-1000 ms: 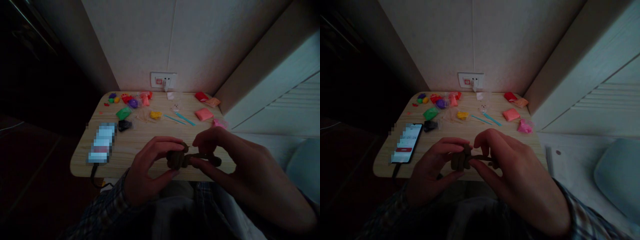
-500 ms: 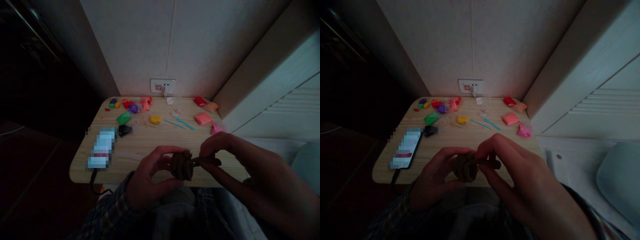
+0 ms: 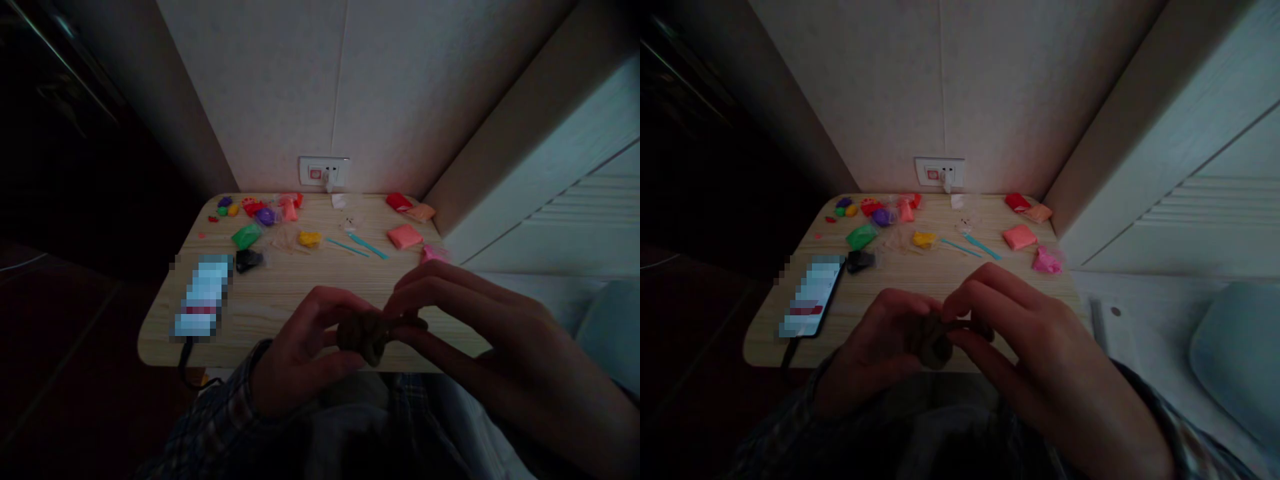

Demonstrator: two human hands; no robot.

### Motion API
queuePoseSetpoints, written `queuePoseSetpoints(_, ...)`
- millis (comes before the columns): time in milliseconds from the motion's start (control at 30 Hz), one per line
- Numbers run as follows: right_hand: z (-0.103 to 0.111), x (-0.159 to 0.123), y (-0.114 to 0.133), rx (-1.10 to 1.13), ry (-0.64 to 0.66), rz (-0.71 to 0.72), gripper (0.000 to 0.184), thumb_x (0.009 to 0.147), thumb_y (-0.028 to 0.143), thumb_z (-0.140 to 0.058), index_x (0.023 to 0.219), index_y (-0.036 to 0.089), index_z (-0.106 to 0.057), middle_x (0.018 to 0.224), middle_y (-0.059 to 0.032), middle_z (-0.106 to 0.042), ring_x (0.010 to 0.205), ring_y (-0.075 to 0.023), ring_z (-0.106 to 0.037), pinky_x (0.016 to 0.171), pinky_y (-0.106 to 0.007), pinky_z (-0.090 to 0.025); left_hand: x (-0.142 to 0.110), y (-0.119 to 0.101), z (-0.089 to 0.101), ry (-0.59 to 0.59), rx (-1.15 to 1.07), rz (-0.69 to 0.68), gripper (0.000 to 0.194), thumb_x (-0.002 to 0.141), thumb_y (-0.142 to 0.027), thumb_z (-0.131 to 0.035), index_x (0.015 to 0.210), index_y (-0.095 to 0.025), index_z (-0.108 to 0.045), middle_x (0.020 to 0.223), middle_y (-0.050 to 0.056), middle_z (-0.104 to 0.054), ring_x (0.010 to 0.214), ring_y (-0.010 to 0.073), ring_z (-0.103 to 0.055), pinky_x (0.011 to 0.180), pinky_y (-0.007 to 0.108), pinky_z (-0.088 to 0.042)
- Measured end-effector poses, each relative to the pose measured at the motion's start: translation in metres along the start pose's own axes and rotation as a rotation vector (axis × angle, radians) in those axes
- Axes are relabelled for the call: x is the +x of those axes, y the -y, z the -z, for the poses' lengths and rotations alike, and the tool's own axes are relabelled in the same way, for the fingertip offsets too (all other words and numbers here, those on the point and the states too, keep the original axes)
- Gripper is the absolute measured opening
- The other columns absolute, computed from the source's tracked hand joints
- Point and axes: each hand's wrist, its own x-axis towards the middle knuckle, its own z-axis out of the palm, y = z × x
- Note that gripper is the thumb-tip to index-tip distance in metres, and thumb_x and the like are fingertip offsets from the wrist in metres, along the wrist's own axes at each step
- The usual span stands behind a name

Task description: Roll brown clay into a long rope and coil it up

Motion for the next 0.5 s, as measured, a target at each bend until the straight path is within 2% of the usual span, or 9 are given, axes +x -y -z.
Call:
queuePoseSetpoints(133, 0.0000, 0.0009, 0.0016, 0.011, 0.020, 0.020, 0.009, 0.087, 0.023, -0.051, 0.086, 0.023, -0.060, 0.085, -0.0027, -0.061, 0.072, -0.0138, -0.060, 0.060, -0.022, -0.049, -0.0022, 0.0015, -0.0012, 0.016, 0.051, 0.058, 0.045, 0.078, -0.015, -0.063, 0.118, -0.029, -0.047, 0.117, 0.004, -0.056, 0.111, 0.0207, -0.052, 0.090, 0.035, -0.044)
queuePoseSetpoints(333, -0.0023, 0.0012, 0.0010, 0.057, -0.001, -0.025, 0.005, 0.085, 0.025, -0.054, 0.084, 0.021, -0.057, 0.079, -0.0017, -0.062, 0.068, -0.0136, -0.059, 0.057, -0.021, -0.048, -0.0021, -0.0013, -0.0012, 0.010, 0.004, 0.138, 0.034, 0.078, -0.014, -0.062, 0.109, -0.023, -0.052, 0.111, 0.005, -0.060, 0.107, 0.0192, -0.055, 0.086, 0.031, -0.046)
queuePoseSetpoints(500, -0.0054, 0.0001, -0.0063, 0.126, -0.013, -0.063, 0.009, 0.083, 0.025, -0.056, 0.090, 0.020, -0.055, 0.083, -0.0020, -0.063, 0.074, -0.0149, -0.061, 0.064, -0.023, -0.050, 0.0009, -0.0042, -0.0017, 0.016, -0.081, 0.115, 0.033, 0.076, -0.018, -0.065, 0.107, -0.021, -0.056, 0.120, 0.007, -0.056, 0.112, 0.0237, -0.053, 0.093, 0.038, -0.043)
